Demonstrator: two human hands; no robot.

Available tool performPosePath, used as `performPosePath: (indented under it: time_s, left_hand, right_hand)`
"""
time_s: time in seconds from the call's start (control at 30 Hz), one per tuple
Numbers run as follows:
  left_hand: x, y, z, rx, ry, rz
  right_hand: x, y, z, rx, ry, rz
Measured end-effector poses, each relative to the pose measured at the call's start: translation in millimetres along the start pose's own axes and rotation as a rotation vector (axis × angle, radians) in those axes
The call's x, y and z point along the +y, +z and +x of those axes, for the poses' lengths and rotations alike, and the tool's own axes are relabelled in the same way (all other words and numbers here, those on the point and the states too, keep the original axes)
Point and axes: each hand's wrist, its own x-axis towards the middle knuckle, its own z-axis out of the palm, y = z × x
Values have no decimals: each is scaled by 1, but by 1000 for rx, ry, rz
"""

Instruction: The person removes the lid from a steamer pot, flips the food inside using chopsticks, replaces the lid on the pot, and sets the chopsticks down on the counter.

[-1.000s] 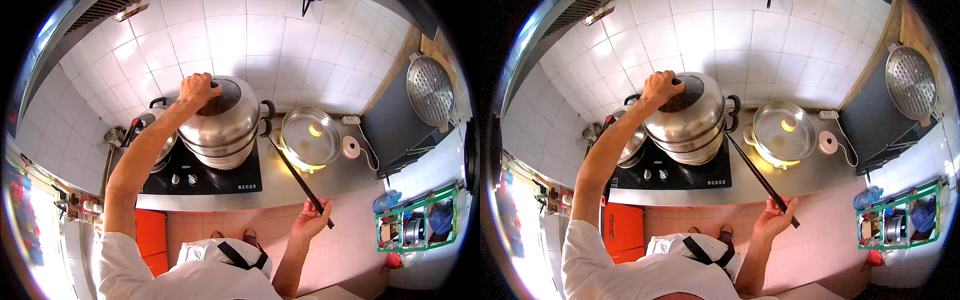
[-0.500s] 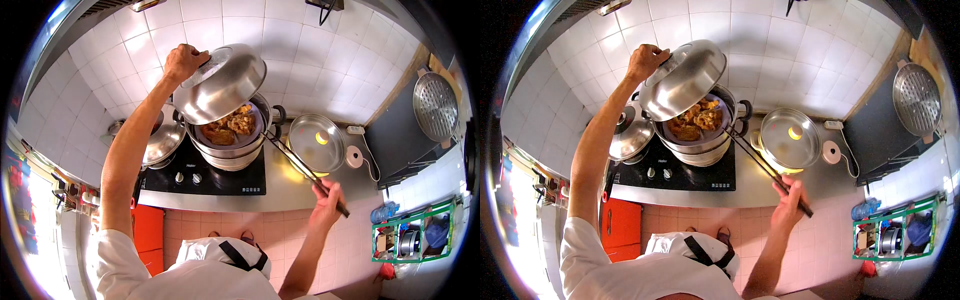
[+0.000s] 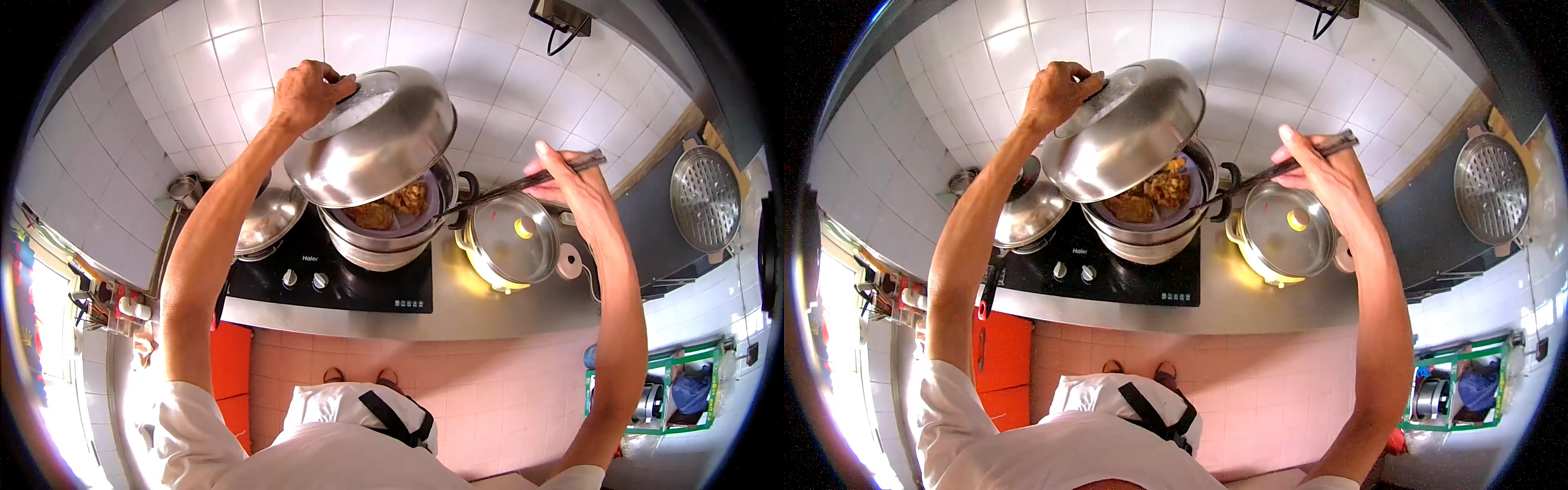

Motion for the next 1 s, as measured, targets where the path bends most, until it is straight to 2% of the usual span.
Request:
performPosePath:
  time_s: [0.13,0.4,0.73,0.93,1.0]
  left_hand:
    - [0,-7,-3,3,8,16]
    - [-2,-15,-6,12,53,52]
    - [0,-13,-10,-28,13,52]
    - [4,-8,-8,5,79,83]
    - [5,-8,-7,8,94,95]
  right_hand:
    - [7,4,29,-126,19,-23]
    - [-10,0,45,-194,32,-83]
    - [-8,-4,46,-156,40,-156]
    - [-1,0,44,-126,-64,-125]
    - [4,4,43,-65,-132,-5]
